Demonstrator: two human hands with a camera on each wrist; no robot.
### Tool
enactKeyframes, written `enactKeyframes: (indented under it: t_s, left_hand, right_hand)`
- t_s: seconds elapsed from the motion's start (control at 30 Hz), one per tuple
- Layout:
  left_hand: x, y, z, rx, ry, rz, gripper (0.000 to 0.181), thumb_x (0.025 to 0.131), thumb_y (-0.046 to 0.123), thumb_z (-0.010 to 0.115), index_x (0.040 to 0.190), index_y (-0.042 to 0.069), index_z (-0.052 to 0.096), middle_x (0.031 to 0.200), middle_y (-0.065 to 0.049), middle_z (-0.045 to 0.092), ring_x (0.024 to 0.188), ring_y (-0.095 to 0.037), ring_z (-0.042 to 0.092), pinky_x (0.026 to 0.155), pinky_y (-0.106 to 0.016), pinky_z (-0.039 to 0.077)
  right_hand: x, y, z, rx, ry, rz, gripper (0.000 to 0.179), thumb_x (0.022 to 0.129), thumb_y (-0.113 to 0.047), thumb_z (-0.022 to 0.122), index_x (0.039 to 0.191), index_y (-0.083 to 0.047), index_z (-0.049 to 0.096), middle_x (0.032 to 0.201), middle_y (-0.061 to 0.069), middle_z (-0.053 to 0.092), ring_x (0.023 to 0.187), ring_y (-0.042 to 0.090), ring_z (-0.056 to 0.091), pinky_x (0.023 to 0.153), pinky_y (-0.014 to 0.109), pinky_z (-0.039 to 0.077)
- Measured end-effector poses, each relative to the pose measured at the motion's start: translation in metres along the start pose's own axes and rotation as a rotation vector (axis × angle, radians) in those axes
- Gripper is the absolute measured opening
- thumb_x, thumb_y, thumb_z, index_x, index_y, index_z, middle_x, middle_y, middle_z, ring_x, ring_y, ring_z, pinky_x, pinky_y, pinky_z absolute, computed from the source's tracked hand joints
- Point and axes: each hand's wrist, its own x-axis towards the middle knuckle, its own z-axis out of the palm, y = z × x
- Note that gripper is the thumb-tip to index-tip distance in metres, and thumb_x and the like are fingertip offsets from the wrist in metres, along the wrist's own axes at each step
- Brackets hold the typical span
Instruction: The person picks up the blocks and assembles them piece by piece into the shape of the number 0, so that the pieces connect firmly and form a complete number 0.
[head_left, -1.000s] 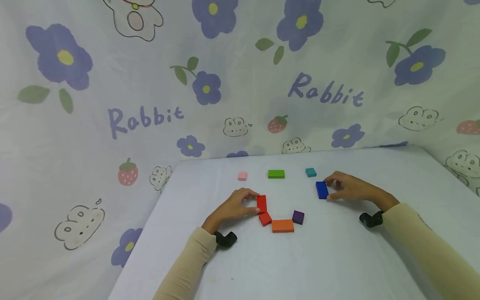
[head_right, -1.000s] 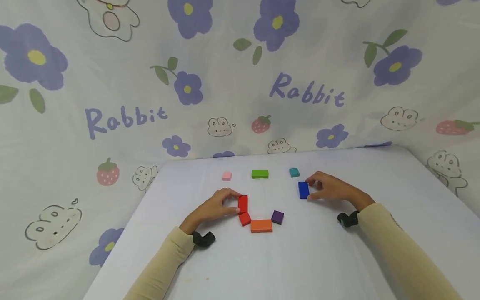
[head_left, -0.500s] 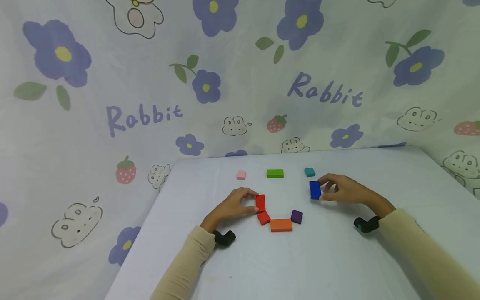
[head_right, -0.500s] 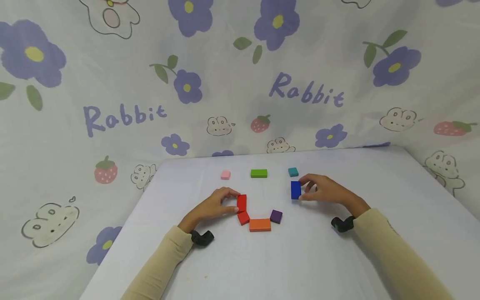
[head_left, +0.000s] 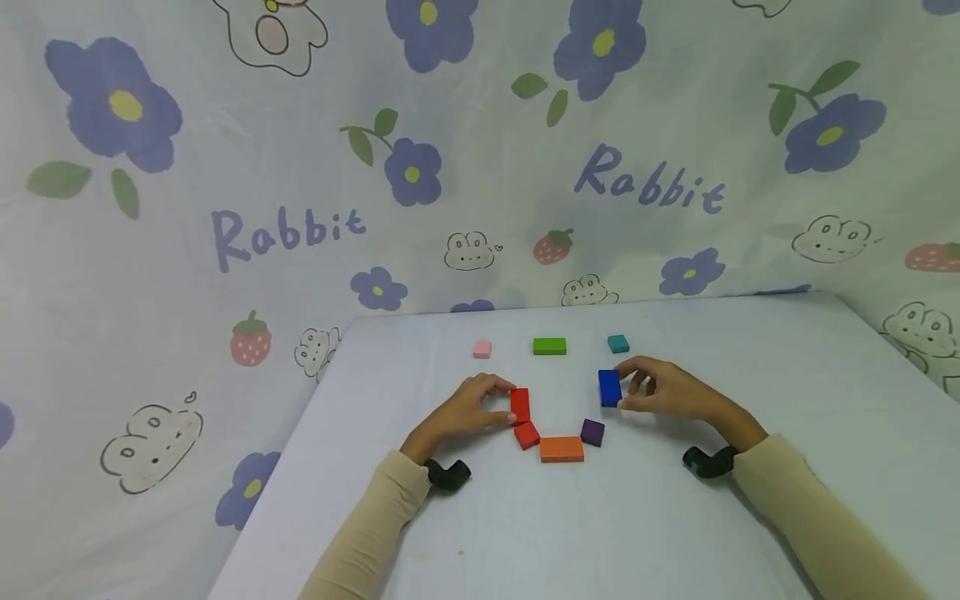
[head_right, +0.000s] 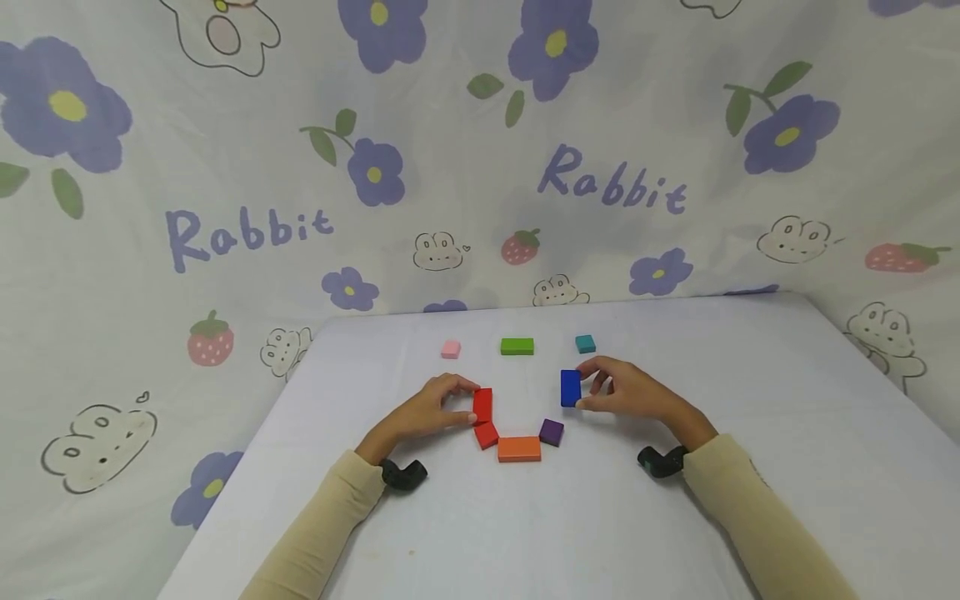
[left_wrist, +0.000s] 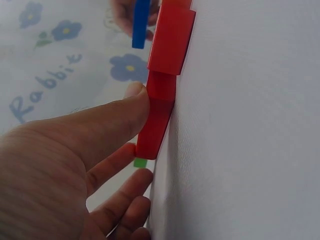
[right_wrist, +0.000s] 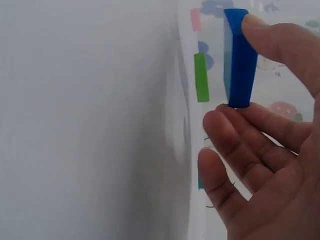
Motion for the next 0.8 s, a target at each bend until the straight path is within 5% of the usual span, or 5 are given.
enactKeyframes:
  t_s: [0.8]
  left_hand:
    - [0.001,-0.002,0.001,0.005,0.006,0.011,0.046,0.080,0.042,0.069,0.122,0.028,0.054,0.116,0.006,0.053,0.108,-0.014,0.043,0.093,-0.037,0.039]
  right_hand:
    - [0.006,-0.007,0.023,-0.083,-0.001,0.038,0.061,0.074,-0.047,0.074,0.121,-0.016,0.053,0.113,0.000,0.055,0.093,0.013,0.051,0.079,0.028,0.049]
